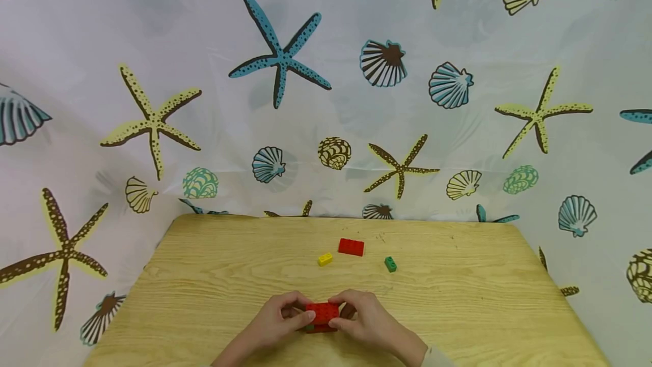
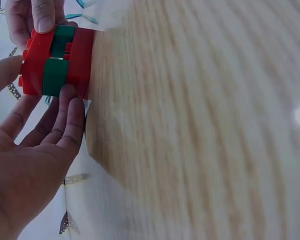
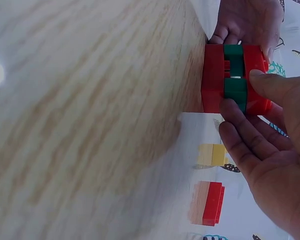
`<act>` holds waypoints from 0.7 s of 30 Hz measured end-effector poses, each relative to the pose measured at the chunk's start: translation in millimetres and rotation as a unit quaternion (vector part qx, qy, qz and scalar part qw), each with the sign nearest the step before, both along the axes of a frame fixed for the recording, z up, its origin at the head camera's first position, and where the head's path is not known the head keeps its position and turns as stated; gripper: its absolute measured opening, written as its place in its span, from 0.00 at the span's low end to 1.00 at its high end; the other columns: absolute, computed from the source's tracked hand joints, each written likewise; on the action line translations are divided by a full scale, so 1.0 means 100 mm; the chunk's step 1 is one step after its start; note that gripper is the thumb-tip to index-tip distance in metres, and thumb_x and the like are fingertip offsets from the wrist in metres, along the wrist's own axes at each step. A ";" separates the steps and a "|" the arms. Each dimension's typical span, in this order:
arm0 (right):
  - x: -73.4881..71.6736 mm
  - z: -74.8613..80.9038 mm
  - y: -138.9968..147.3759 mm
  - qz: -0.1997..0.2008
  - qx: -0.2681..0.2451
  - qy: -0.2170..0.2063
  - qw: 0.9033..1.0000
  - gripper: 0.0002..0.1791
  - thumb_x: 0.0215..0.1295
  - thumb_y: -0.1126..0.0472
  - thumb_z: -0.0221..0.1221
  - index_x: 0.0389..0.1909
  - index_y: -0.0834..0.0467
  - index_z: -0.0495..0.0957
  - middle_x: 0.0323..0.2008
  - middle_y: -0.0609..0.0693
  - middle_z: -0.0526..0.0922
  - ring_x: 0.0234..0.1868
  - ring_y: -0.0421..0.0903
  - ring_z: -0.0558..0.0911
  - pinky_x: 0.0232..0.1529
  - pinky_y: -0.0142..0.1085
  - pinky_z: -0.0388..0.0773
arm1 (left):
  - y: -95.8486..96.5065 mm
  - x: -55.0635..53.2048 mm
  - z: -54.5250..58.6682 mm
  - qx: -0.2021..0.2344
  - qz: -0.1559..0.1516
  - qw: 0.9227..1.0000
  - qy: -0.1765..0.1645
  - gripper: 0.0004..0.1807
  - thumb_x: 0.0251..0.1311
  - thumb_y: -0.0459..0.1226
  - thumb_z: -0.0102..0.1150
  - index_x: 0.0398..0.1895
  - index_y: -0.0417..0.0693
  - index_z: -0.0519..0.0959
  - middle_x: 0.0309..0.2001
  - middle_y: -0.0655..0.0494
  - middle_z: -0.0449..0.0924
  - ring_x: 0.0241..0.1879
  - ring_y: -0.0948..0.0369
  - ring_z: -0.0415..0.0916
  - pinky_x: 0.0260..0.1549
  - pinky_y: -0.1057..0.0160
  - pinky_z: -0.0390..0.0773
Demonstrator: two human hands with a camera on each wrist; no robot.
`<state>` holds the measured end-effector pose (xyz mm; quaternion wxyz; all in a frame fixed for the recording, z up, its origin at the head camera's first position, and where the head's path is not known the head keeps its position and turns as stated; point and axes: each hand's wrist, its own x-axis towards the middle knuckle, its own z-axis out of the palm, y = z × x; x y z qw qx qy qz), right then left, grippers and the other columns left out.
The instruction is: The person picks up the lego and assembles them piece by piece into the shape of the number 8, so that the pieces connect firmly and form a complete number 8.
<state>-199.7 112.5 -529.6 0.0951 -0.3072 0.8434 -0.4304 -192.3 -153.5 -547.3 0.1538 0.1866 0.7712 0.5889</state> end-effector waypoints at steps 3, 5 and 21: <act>0.00 0.01 0.01 0.000 0.003 0.001 1.000 0.17 0.71 0.58 0.69 0.57 0.60 0.84 0.49 0.53 0.89 0.39 0.31 0.84 0.42 0.26 0.81 | 0.01 -0.01 0.00 0.001 -0.004 1.000 0.004 0.16 0.75 0.41 0.62 0.54 0.37 0.83 0.52 0.41 0.86 0.41 0.63 0.86 0.40 0.69 0.82; 0.00 0.01 0.02 0.004 0.005 0.000 1.000 0.17 0.71 0.58 0.69 0.56 0.60 0.84 0.49 0.53 0.89 0.39 0.32 0.85 0.42 0.26 0.81 | 0.02 -0.01 -0.01 0.000 -0.003 1.000 0.002 0.16 0.75 0.41 0.62 0.55 0.37 0.83 0.52 0.41 0.86 0.42 0.64 0.86 0.41 0.69 0.82; -0.02 0.09 0.00 0.004 0.027 -0.017 0.999 0.17 0.68 0.59 0.71 0.56 0.56 0.84 0.47 0.47 0.89 0.38 0.32 0.84 0.40 0.26 0.80 | -0.05 0.07 -0.07 0.048 -0.013 0.998 -0.029 0.26 0.74 0.39 0.64 0.69 0.35 0.75 0.61 0.33 0.81 0.51 0.55 0.85 0.45 0.67 0.84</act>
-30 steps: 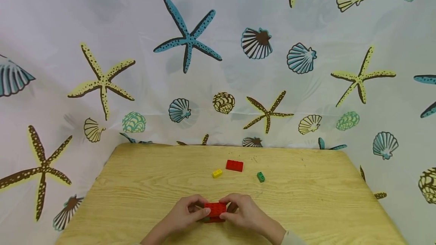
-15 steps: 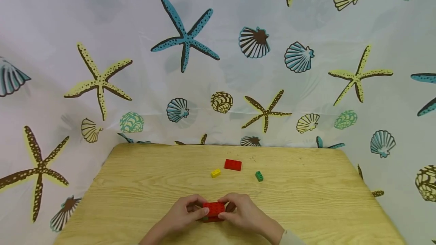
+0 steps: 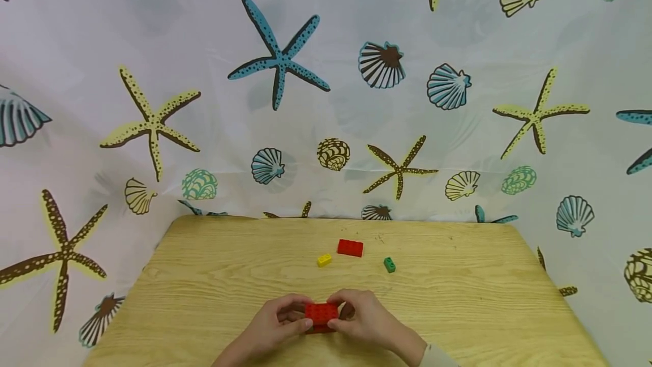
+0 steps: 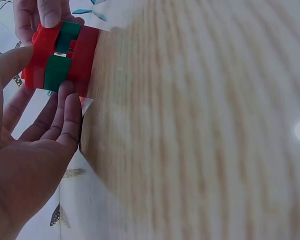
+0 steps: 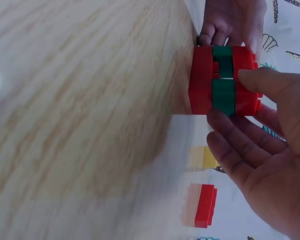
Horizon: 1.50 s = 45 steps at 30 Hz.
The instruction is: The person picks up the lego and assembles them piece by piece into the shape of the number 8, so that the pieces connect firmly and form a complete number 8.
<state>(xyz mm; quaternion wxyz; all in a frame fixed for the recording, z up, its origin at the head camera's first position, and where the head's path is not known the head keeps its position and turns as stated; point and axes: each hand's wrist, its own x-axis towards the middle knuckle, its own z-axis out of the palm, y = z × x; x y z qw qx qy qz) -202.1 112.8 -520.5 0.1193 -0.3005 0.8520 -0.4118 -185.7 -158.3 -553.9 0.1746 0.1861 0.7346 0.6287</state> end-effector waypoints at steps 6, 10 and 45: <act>-0.06 0.02 0.14 0.008 0.017 0.013 1.000 0.22 0.65 0.59 0.72 0.60 0.57 0.83 0.53 0.49 0.88 0.46 0.44 0.85 0.46 0.32 0.81 | 0.00 -0.01 -0.01 -0.002 -0.003 1.000 0.001 0.26 0.74 0.39 0.64 0.69 0.35 0.75 0.61 0.33 0.81 0.49 0.59 0.86 0.45 0.66 0.84; -0.13 0.05 0.26 -0.013 0.012 0.030 0.999 0.24 0.65 0.60 0.71 0.61 0.60 0.82 0.54 0.55 0.87 0.48 0.52 0.85 0.46 0.34 0.81 | -0.01 -0.01 -0.01 -0.009 0.002 1.000 -0.003 0.26 0.73 0.39 0.65 0.69 0.36 0.75 0.62 0.35 0.81 0.49 0.59 0.85 0.45 0.66 0.84; -0.55 -0.04 0.92 -0.212 0.025 0.060 0.975 0.21 0.64 0.66 0.69 0.58 0.64 0.83 0.52 0.60 0.86 0.47 0.54 0.83 0.38 0.33 0.76 | -0.01 0.00 0.00 -0.014 0.003 1.000 -0.008 0.25 0.74 0.40 0.64 0.69 0.39 0.76 0.64 0.36 0.80 0.52 0.57 0.85 0.46 0.68 0.84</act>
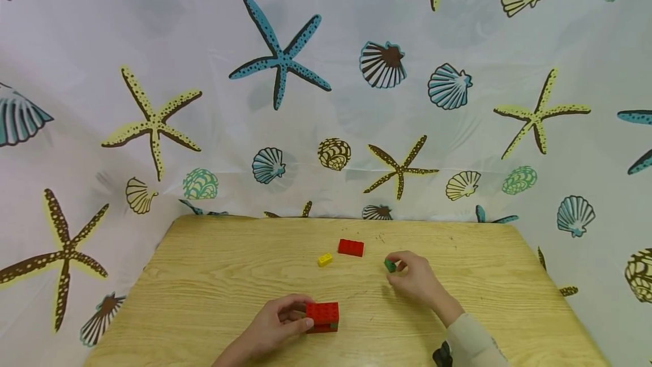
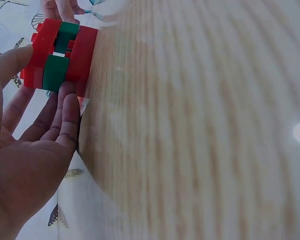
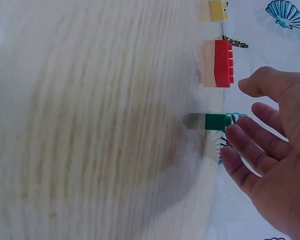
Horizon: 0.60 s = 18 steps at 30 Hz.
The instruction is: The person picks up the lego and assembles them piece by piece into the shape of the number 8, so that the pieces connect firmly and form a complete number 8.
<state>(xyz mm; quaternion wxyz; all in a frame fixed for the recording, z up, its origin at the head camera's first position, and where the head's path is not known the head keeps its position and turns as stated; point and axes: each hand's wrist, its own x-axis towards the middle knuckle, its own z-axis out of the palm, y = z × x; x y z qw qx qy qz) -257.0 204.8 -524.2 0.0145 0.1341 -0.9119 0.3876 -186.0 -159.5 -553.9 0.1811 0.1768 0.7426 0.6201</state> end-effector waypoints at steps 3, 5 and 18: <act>-0.02 -0.01 0.01 -0.013 0.001 -0.009 1.000 0.21 0.64 0.66 0.69 0.58 0.62 0.83 0.52 0.59 0.86 0.47 0.53 0.83 0.39 0.36 0.77 | 0.00 0.00 0.00 0.000 -0.001 1.000 0.003 0.25 0.74 0.40 0.64 0.69 0.39 0.76 0.64 0.35 0.80 0.52 0.57 0.85 0.47 0.68 0.84; -0.03 -0.02 0.02 -0.017 0.005 -0.010 1.000 0.21 0.64 0.66 0.69 0.58 0.62 0.84 0.52 0.59 0.85 0.47 0.52 0.83 0.39 0.37 0.78 | 0.00 0.00 0.01 0.001 -0.002 1.000 0.002 0.25 0.74 0.40 0.64 0.69 0.39 0.76 0.64 0.36 0.79 0.52 0.57 0.84 0.47 0.68 0.84; -0.16 -0.12 0.11 -0.028 0.014 -0.011 0.999 0.23 0.63 0.66 0.70 0.60 0.63 0.82 0.53 0.58 0.86 0.45 0.48 0.83 0.43 0.42 0.81 | 0.00 0.00 0.03 0.003 -0.001 1.000 -0.010 0.26 0.74 0.40 0.64 0.70 0.37 0.75 0.64 0.37 0.80 0.51 0.58 0.85 0.46 0.68 0.84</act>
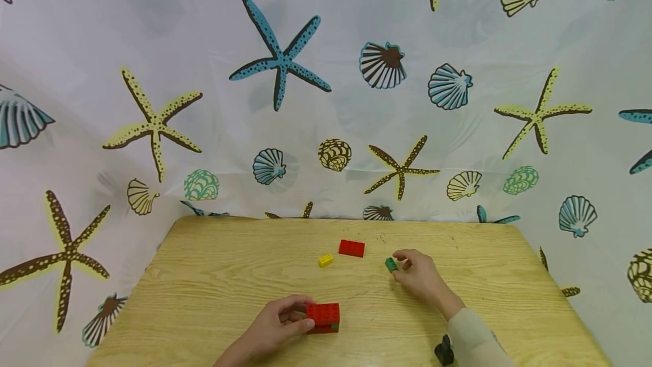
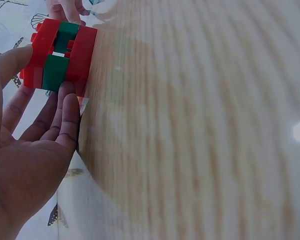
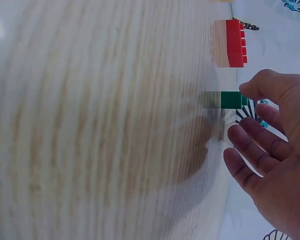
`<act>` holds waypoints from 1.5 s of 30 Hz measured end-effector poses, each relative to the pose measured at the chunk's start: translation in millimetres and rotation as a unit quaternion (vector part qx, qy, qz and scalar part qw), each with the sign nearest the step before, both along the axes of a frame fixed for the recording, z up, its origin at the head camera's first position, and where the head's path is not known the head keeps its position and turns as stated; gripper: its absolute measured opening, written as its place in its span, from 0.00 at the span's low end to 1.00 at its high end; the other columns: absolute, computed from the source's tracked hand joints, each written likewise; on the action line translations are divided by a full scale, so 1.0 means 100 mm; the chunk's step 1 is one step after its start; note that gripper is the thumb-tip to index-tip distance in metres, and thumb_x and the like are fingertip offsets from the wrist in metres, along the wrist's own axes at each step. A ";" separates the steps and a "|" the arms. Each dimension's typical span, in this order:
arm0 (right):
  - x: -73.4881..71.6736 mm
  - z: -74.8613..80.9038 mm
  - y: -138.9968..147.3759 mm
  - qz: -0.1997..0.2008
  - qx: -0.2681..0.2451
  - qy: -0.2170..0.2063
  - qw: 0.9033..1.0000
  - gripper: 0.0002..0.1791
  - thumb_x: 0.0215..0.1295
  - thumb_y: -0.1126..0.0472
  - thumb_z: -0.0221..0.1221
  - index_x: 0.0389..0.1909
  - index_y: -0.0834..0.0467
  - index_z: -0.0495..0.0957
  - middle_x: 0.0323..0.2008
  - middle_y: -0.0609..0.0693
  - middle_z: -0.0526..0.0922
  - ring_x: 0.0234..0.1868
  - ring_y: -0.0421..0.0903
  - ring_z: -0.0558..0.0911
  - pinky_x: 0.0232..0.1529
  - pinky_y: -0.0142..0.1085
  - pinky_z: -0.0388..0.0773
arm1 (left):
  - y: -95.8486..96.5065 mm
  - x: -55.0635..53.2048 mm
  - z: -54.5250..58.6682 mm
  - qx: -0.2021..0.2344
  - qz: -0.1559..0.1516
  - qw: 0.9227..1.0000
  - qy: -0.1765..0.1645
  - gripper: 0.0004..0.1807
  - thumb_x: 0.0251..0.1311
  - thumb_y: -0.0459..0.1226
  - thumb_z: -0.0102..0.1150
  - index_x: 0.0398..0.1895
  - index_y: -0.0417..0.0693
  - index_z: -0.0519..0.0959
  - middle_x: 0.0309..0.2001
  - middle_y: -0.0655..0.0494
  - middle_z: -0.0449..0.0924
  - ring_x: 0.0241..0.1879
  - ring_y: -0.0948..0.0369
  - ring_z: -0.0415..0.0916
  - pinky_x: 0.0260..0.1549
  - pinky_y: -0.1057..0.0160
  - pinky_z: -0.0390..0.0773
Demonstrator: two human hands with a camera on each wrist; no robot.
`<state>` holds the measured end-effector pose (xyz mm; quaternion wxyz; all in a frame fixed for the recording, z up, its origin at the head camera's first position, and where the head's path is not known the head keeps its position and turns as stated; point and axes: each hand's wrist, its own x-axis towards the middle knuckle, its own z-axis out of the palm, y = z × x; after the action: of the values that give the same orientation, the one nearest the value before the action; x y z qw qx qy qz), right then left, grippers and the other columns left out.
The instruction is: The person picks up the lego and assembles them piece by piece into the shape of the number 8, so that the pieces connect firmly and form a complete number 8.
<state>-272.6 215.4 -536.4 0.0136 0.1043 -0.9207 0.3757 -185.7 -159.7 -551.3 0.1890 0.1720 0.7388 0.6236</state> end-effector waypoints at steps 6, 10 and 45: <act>-0.06 -0.03 0.00 0.003 -0.003 -0.012 1.000 0.23 0.66 0.66 0.68 0.62 0.62 0.81 0.55 0.58 0.86 0.46 0.48 0.83 0.47 0.45 0.83 | 0.00 0.00 0.01 -0.002 0.001 1.000 0.000 0.27 0.74 0.41 0.64 0.70 0.37 0.75 0.63 0.37 0.80 0.51 0.58 0.85 0.46 0.68 0.84; -0.10 -0.05 0.00 0.004 -0.007 -0.018 1.000 0.24 0.66 0.66 0.68 0.63 0.63 0.81 0.55 0.58 0.86 0.47 0.49 0.83 0.48 0.46 0.83 | -0.01 -0.01 0.00 0.002 -0.001 1.000 -0.003 0.27 0.74 0.41 0.64 0.70 0.36 0.74 0.63 0.37 0.80 0.51 0.60 0.85 0.46 0.68 0.84; -0.18 -0.09 -0.04 0.013 0.013 -0.029 0.999 0.21 0.64 0.67 0.68 0.58 0.63 0.83 0.37 0.48 0.85 0.39 0.43 0.81 0.46 0.43 0.82 | 0.00 0.00 -0.02 0.003 0.000 1.000 -0.004 0.28 0.74 0.41 0.64 0.71 0.36 0.74 0.66 0.35 0.78 0.56 0.52 0.84 0.47 0.68 0.84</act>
<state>-290.4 211.1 -545.5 -0.0194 0.1056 -0.9241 0.3667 -186.1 -160.1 -553.5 0.1911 0.1705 0.7360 0.6266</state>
